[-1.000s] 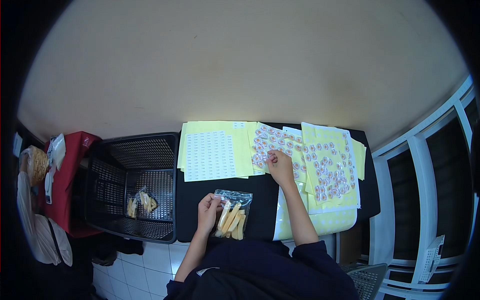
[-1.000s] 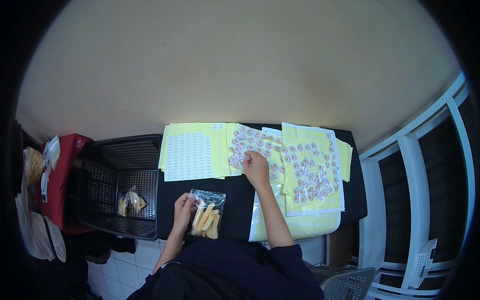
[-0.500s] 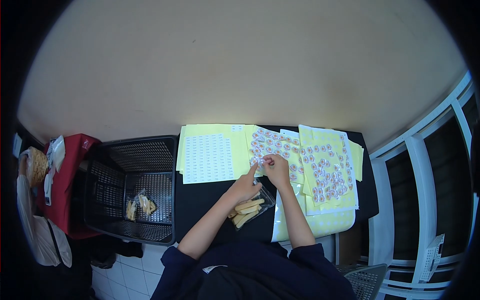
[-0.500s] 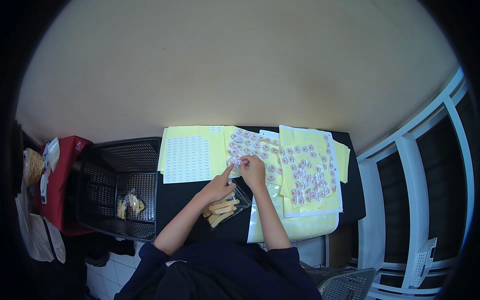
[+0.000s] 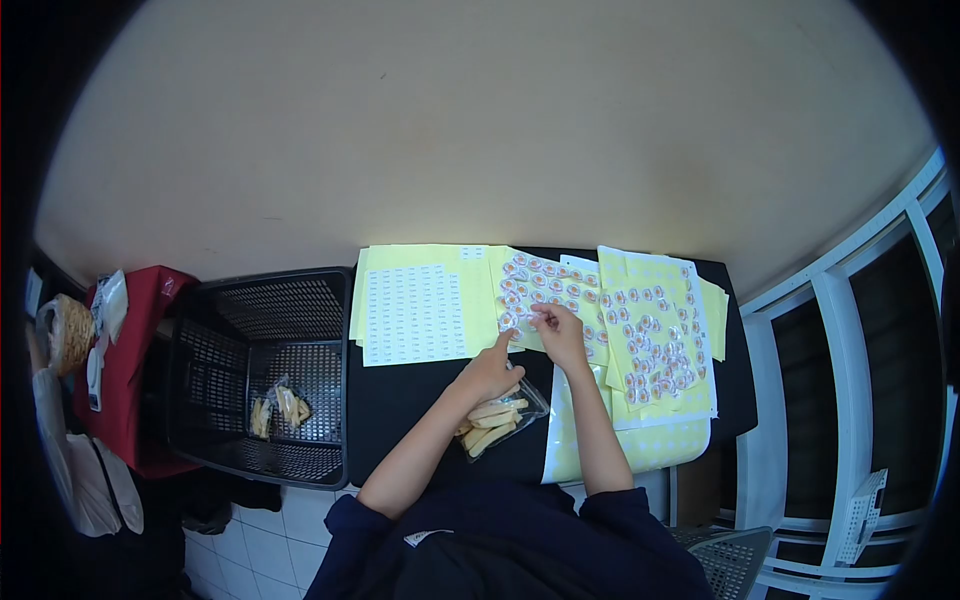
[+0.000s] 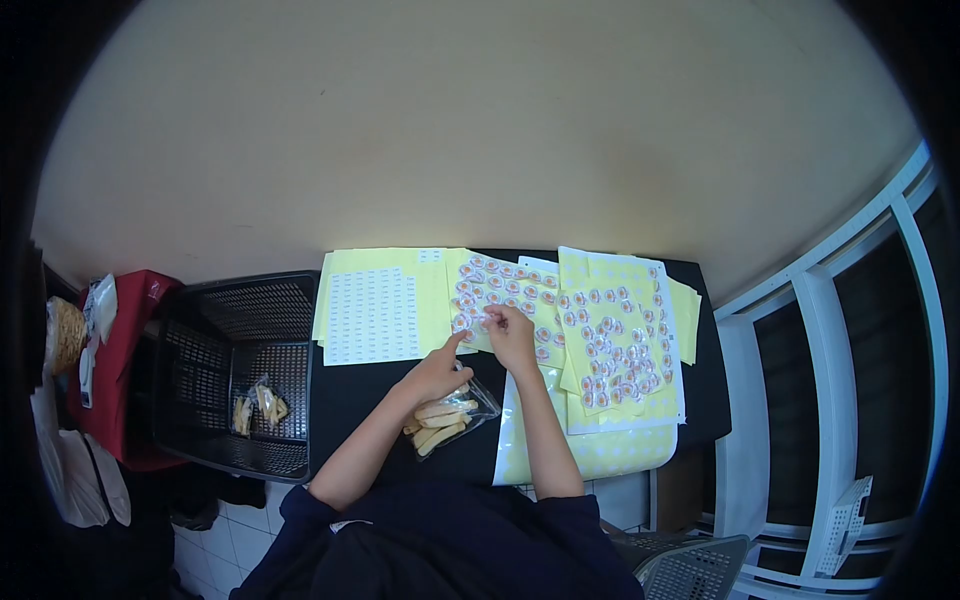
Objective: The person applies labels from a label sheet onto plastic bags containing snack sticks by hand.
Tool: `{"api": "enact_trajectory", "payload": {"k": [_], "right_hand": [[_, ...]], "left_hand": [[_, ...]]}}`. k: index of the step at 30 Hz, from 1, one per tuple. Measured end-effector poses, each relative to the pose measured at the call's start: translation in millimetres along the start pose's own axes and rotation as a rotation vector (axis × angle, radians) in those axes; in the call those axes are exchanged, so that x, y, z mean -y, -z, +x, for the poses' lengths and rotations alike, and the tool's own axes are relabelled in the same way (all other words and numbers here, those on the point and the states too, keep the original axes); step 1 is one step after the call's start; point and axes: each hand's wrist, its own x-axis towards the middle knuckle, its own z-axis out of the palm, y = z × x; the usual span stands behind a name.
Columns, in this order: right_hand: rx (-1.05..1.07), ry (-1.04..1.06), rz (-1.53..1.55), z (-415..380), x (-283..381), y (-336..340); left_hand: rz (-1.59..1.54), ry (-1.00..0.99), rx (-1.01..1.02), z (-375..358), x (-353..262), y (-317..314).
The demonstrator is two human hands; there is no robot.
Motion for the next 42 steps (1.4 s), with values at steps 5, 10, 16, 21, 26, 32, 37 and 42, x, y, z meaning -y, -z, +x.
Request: {"api": "enact_trajectory", "payload": {"k": [5,10,16,21,26,32,37,42], "right_hand": [[-0.077,-0.047,0.32,-3,2,13],[-0.027,-0.049,0.524,-20,56,28],[0.073,0.035,0.539,-54,86,15],[-0.04,-0.048,0.326,-90,87,-22],[-0.159,-0.001,0.293,-97,88,-35],[-0.19,0.021,0.237,-99,86,-35],[-0.181,0.151,0.079,-96,96,-25],[-0.171,0.203,0.055,-94,101,-21]], "left_hand": [[-0.178,0.037,-0.034,-20,-8,9],[-0.487,-0.028,-0.228,-35,-4,17],[-0.851,-0.046,-0.497,-28,18,19],[-0.974,-0.135,-0.663,-26,23,17],[-1.09,-0.116,-0.658,-35,6,16],[-0.97,-0.154,-0.697,-32,17,11],[-0.886,-0.177,-0.666,-38,7,18],[-0.778,-0.173,-0.722,-39,3,19]]}}
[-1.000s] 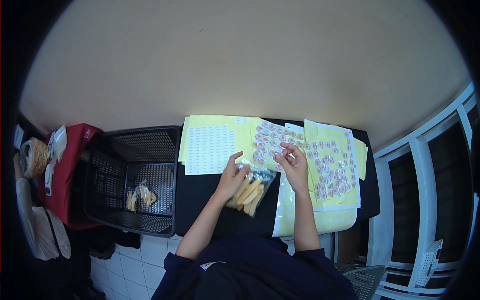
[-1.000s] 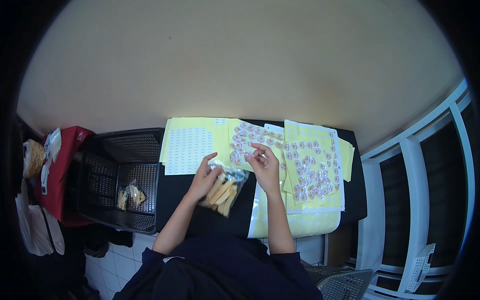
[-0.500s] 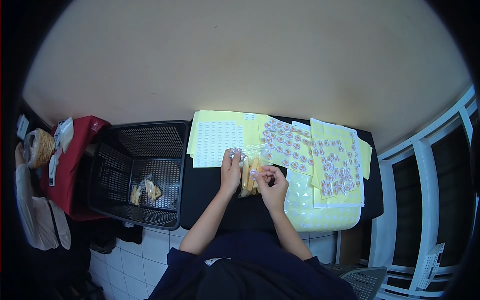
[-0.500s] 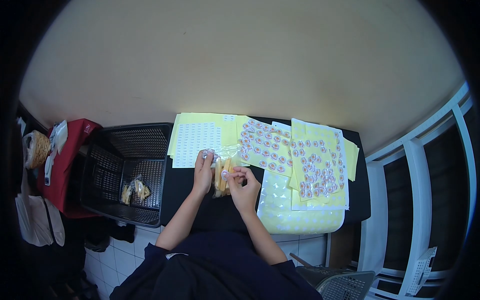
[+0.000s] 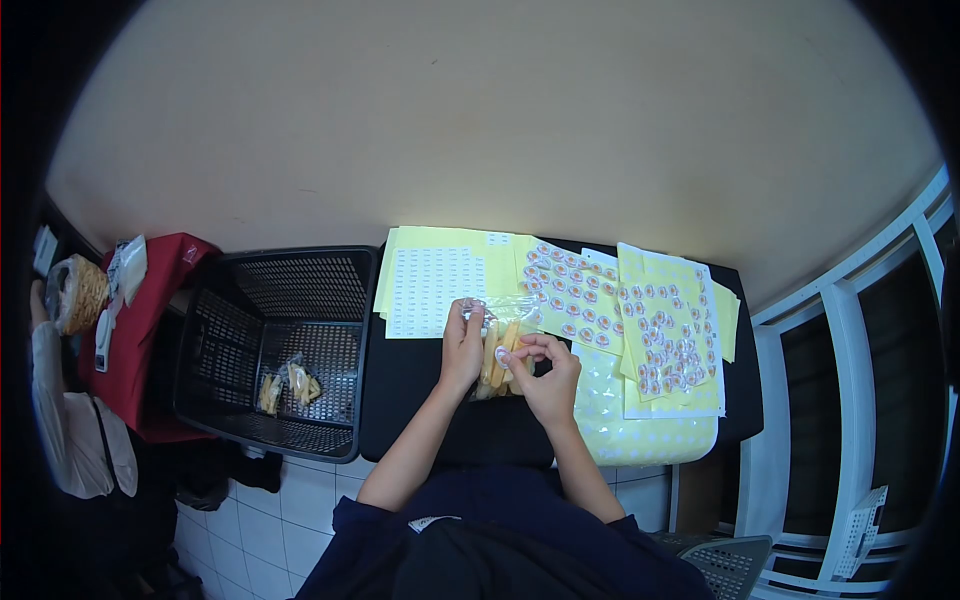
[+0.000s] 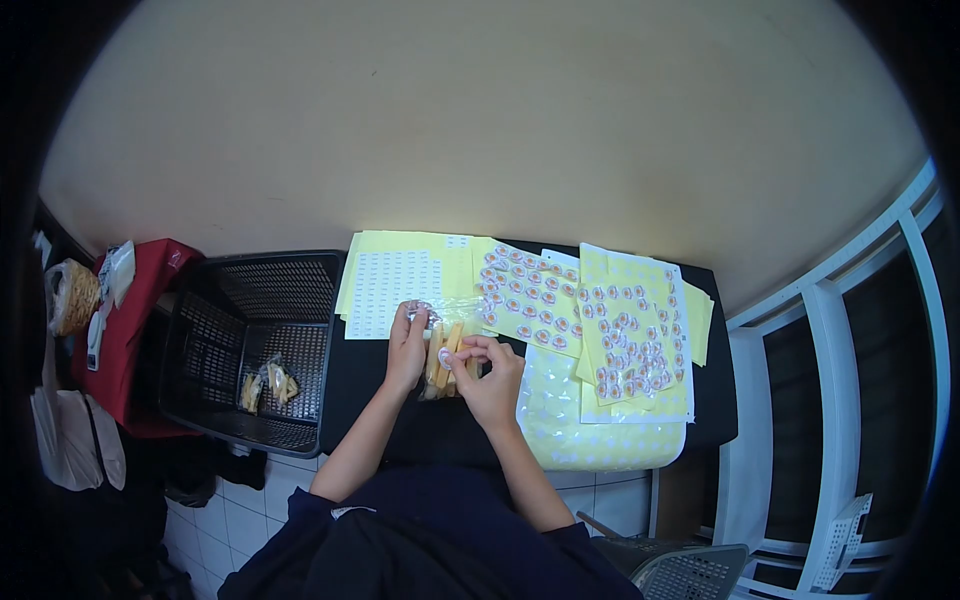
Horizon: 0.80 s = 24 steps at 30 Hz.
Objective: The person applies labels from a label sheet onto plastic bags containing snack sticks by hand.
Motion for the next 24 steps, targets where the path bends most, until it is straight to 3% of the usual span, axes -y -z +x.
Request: {"api": "enact_trajectory", "payload": {"k": [10,16,18,22,24], "right_hand": [[0.028,-0.157,0.153,-1,1,1],[-0.015,-0.088,0.028,-1,0,1],[-0.032,0.123,-0.175,-1,-1,3],[-0.145,0.108,-0.195,-1,-5,1],[0.179,-0.336,0.617,-4,-23,-5]], "left_hand": [[0.021,0.042,0.025,-2,-3,-1],[0.006,-0.003,0.023,-3,-5,-3],[-0.033,0.017,0.03,-3,-5,-3],[-0.088,0.047,0.036,0,-1,2],[-0.191,0.104,0.109,1,-4,4]]}}
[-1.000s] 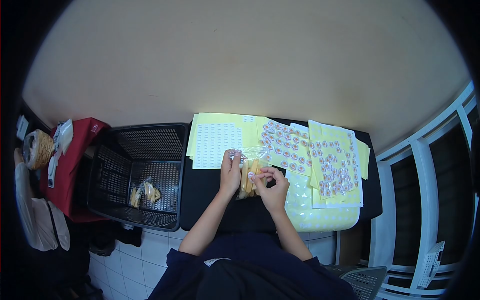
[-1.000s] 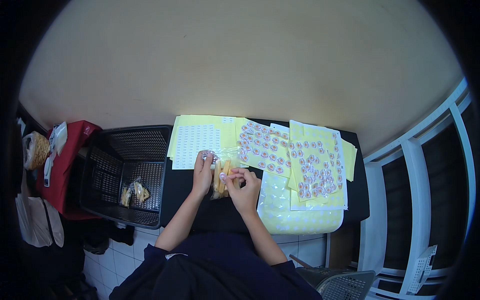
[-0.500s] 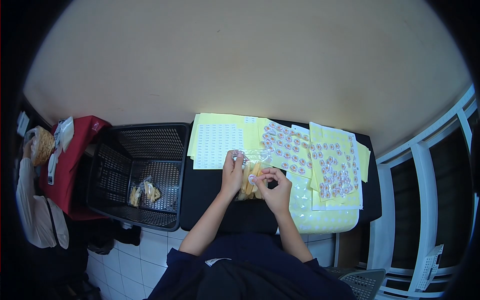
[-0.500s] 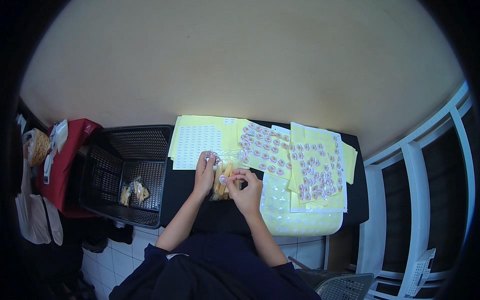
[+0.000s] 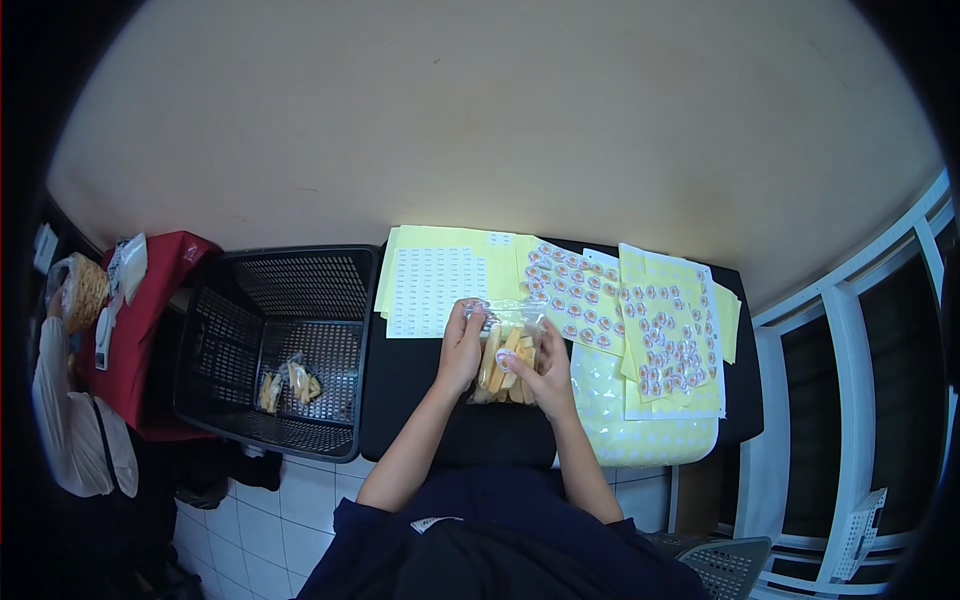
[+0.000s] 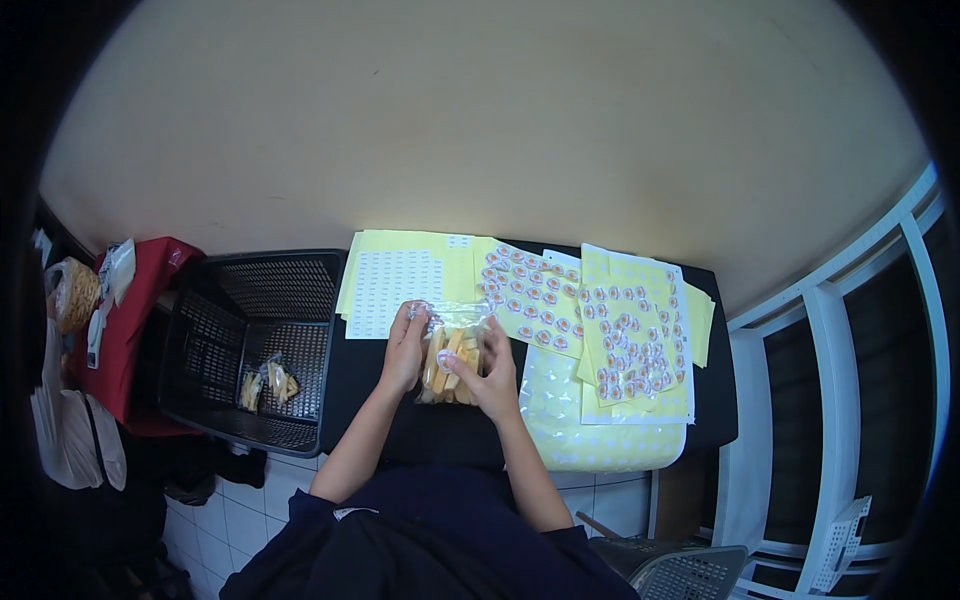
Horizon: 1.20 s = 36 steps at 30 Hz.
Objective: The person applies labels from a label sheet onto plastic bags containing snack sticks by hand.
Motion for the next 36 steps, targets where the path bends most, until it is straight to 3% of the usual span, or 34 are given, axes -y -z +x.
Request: {"api": "enact_trajectory", "payload": {"k": [3,6,13,25,30,36], "right_hand": [[0.101,-0.121,0.163,0,2,4],[0.057,-0.055,0.021,2,0,5],[0.002,-0.102,0.069,1,1,9],[-0.122,-0.063,-0.031,-1,2,5],[-0.034,-0.083,-0.187,-3,6,6],[0.05,0.004,-0.086,-7,4,9]], "left_hand": [[-0.152,0.077,0.022,-11,-14,-7],[0.026,0.039,0.144,-19,-12,-4],[-0.025,0.142,0.337,-27,1,3],[-0.007,0.098,0.348,-28,0,3],[-0.049,0.14,0.233,-26,0,-3],[0.029,0.054,0.141,-31,6,-6]]}}
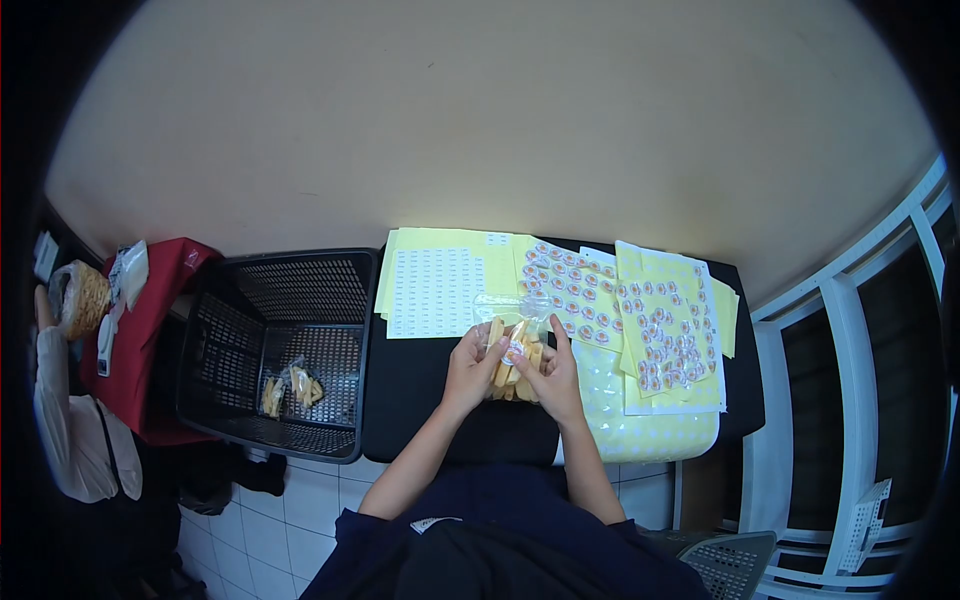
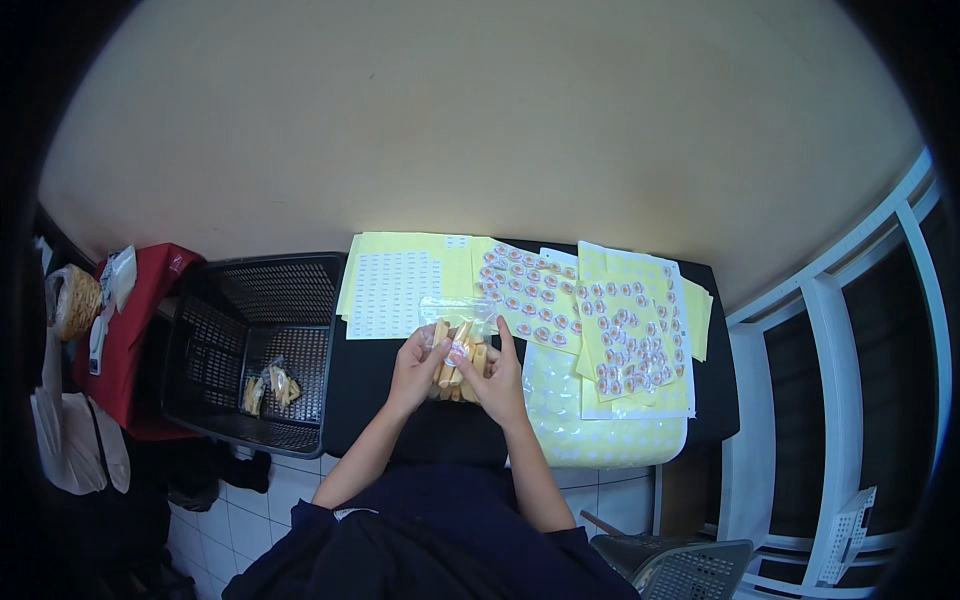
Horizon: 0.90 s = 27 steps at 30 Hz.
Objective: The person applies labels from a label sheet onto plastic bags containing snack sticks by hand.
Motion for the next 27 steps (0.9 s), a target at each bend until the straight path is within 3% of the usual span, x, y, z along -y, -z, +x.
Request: {"api": "enact_trajectory", "payload": {"k": [11,16,19,21,22,24,26,27], "right_hand": [[-0.048,-0.064,0.118,-26,10,15],[-0.109,-0.066,0.191,-46,8,28],[-0.174,-0.096,0.19,-63,12,41],[-0.29,-0.072,0.093,-78,8,56],[-0.388,0.047,0.08,-90,8,65],[-0.69,0.216,-0.126,-118,9,106],[-1.127,0.367,-0.621,-173,24,163],[-1.276,0.438,-0.407,-201,37,185]], "left_hand": [[0.094,-0.017,0.045,-9,6,-15],[-0.039,0.068,0.206,-11,11,-21],[0.043,0.028,0.258,-19,18,-28],[0.047,0.101,0.275,-23,30,-30],[0.06,0.168,0.279,-26,38,-30],[0.206,0.074,0.313,-36,52,-30],[0.355,-0.045,0.325,-45,49,-33],[0.353,-0.043,0.333,-48,46,-34]]}}
